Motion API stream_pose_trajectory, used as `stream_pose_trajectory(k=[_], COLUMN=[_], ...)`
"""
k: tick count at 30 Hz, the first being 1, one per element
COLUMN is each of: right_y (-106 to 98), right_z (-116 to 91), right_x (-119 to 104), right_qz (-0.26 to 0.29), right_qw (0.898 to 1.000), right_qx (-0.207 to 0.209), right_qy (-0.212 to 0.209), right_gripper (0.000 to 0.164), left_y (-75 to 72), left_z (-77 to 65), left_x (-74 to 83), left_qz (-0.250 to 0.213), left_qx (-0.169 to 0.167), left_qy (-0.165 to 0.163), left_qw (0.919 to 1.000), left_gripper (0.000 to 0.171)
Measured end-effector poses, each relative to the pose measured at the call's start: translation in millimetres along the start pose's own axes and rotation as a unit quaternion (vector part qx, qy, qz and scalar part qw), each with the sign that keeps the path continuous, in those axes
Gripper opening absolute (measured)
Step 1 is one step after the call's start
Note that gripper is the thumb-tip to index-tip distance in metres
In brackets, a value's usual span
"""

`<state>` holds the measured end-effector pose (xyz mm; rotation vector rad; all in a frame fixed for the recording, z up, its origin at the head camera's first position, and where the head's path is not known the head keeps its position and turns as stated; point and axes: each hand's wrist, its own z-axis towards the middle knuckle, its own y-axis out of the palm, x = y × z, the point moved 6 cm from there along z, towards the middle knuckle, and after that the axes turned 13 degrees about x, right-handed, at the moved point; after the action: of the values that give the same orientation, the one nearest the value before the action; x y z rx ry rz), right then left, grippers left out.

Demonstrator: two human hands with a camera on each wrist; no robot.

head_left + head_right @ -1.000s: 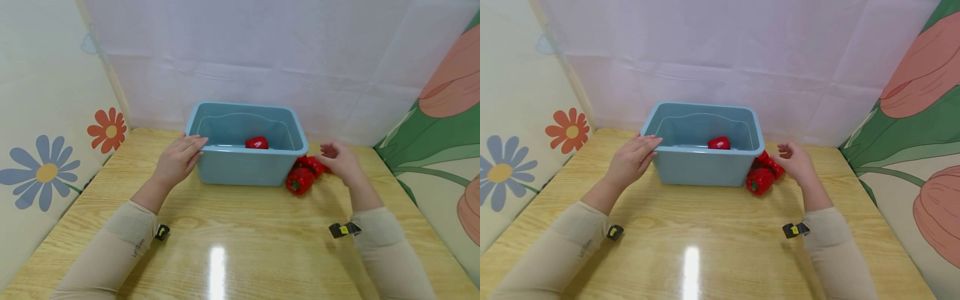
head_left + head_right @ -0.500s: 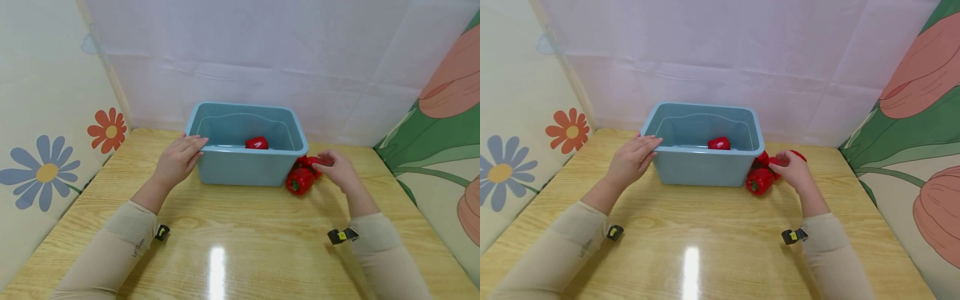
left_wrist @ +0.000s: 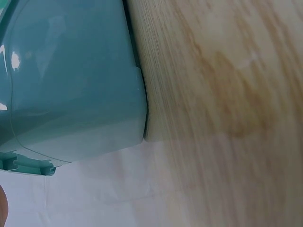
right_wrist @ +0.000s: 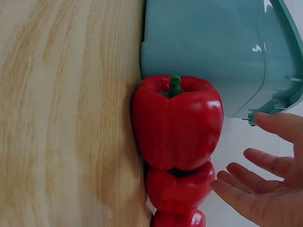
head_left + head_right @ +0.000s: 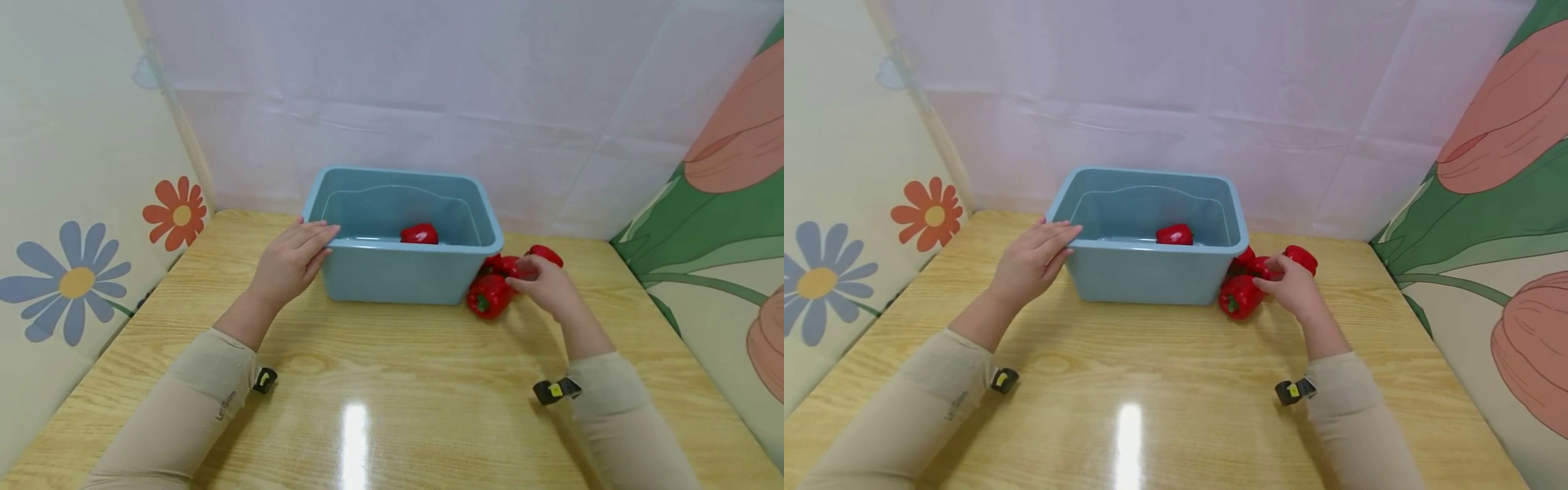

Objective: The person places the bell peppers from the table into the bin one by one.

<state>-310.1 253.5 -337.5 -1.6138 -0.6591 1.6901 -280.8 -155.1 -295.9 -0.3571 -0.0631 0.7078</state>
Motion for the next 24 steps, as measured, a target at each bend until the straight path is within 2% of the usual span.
stream_pose_trajectory(k=[6,15,24], right_y=[5.1,14.4,22.7], right_z=[-0.4,1.5,1.0], right_x=[3.6,10.0,14.6], right_qz=[-0.005,-0.002,-0.013], right_qw=[1.000,1.000,0.999], right_qx=[-0.005,0.000,-0.028], right_qy=[-0.001,-0.025,-0.022], right_gripper=[0.057,0.055,0.061], left_y=[0.4,0.2,-1.0], left_z=[0.2,0.4,1.0], left_x=[0.3,1.1,1.8], left_qz=[0.002,0.002,-0.003], left_qx=[0.000,-0.005,0.005], left_qy=[0.000,-0.002,0.002], left_qw=[1.0000,1.0000,1.0000], left_gripper=[0.037,0.036,0.033])
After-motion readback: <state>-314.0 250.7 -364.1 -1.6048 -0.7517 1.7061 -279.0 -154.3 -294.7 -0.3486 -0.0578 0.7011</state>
